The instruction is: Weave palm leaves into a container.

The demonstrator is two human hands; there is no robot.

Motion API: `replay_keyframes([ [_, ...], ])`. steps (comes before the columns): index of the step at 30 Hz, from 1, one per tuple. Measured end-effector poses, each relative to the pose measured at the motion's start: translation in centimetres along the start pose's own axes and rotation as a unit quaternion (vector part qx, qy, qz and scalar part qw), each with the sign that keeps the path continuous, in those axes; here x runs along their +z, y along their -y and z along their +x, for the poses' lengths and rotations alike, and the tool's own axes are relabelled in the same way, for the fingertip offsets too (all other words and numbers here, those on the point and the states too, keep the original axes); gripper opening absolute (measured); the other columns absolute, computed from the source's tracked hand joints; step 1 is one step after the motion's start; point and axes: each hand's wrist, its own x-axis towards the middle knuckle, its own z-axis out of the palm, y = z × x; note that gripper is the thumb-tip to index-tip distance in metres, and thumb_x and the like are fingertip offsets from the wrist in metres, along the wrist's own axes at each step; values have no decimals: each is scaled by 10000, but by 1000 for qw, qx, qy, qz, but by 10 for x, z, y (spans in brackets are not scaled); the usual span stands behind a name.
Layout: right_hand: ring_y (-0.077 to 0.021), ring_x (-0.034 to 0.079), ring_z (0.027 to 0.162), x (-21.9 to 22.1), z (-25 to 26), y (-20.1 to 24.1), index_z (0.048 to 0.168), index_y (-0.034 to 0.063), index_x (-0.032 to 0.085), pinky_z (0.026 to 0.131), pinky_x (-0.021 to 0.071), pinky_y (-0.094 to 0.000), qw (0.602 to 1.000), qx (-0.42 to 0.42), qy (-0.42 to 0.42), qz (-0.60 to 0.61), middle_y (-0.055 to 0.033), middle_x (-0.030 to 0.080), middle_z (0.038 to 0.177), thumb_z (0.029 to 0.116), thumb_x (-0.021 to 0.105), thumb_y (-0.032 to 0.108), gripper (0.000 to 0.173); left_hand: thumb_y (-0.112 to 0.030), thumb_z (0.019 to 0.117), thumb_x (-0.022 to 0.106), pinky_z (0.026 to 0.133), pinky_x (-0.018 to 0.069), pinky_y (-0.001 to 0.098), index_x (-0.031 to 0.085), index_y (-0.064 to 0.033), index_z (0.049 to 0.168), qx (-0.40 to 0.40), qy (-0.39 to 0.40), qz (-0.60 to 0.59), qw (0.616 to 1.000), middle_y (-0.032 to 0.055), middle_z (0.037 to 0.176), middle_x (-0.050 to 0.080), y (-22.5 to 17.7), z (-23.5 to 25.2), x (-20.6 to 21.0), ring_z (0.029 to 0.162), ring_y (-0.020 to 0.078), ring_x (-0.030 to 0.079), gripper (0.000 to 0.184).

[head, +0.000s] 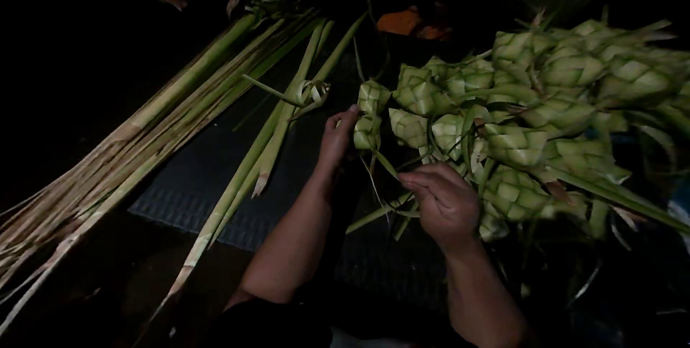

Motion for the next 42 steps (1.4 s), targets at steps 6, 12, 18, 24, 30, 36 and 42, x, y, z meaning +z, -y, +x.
replay_keyframes([
  [6, 31, 647, 870, -5, 0, 7, 1022, 44, 742, 776, 564, -124, 996, 67, -26, 60, -2, 679, 941, 1021, 638, 239, 221, -447, 1069, 467, 757, 596, 384, 463, -71, 1363, 25, 36, -70, 997, 108, 1027, 670, -3, 4, -4, 873, 193, 683, 478],
  [12, 73, 633, 797, -5, 0, 12, 1136, 17, 663, 724, 560, -118, 979, 132, 18, 153, 62, 698, 919, 1023, 601, 157, 190, -440, 1069, 464, 761, 584, 380, 429, -109, 1379, 36, 20, -79, 996, 94, 1065, 645, -2, 8, -5, 898, 179, 664, 455],
  [18, 94, 600, 849, -11, 0, 12, 1114, 112, 668, 756, 525, -93, 945, 112, 140, 272, 105, 671, 1006, 1062, 555, 240, 179, -485, 1030, 525, 831, 576, 392, 473, -91, 1391, 69, -3, -8, 998, 100, 1109, 662, 4, 15, -13, 952, 173, 664, 537],
  [24, 106, 573, 764, -24, 3, 3, 1118, 191, 680, 668, 491, -65, 907, 113, 152, 377, 146, 653, 956, 1048, 573, 210, 129, -458, 1035, 516, 827, 570, 375, 471, -83, 1409, 83, -9, 22, 996, 96, 1117, 657, -3, 8, -10, 947, 155, 657, 532],
  [30, 96, 574, 783, -25, 2, 6, 1064, 131, 636, 691, 498, -73, 864, 103, 274, 409, 92, 630, 924, 1051, 572, 227, 116, -387, 1044, 515, 830, 561, 339, 497, -95, 1405, 113, -12, 0, 994, 71, 1117, 648, -6, 2, -4, 957, 119, 643, 465],
  [36, 61, 606, 791, -22, 4, -2, 1264, 225, 632, 689, 517, -120, 940, 150, 70, 298, 136, 673, 938, 1016, 633, 300, 259, -478, 1090, 285, 813, 606, 437, 497, -153, 1452, -20, 189, -12, 982, 106, 1172, 683, -11, -8, -3, 985, 225, 696, 530],
  [42, -194, 547, 1296, -17, 6, -21, 1361, 92, 636, 1032, 519, -393, 973, 196, 119, 30, -105, 556, 1421, 957, 685, 338, 475, -556, 1078, 265, 791, 619, 325, 568, -123, 1389, -101, 318, 134, 933, 60, 1091, 734, -10, -19, -2, 921, 137, 720, 613],
])
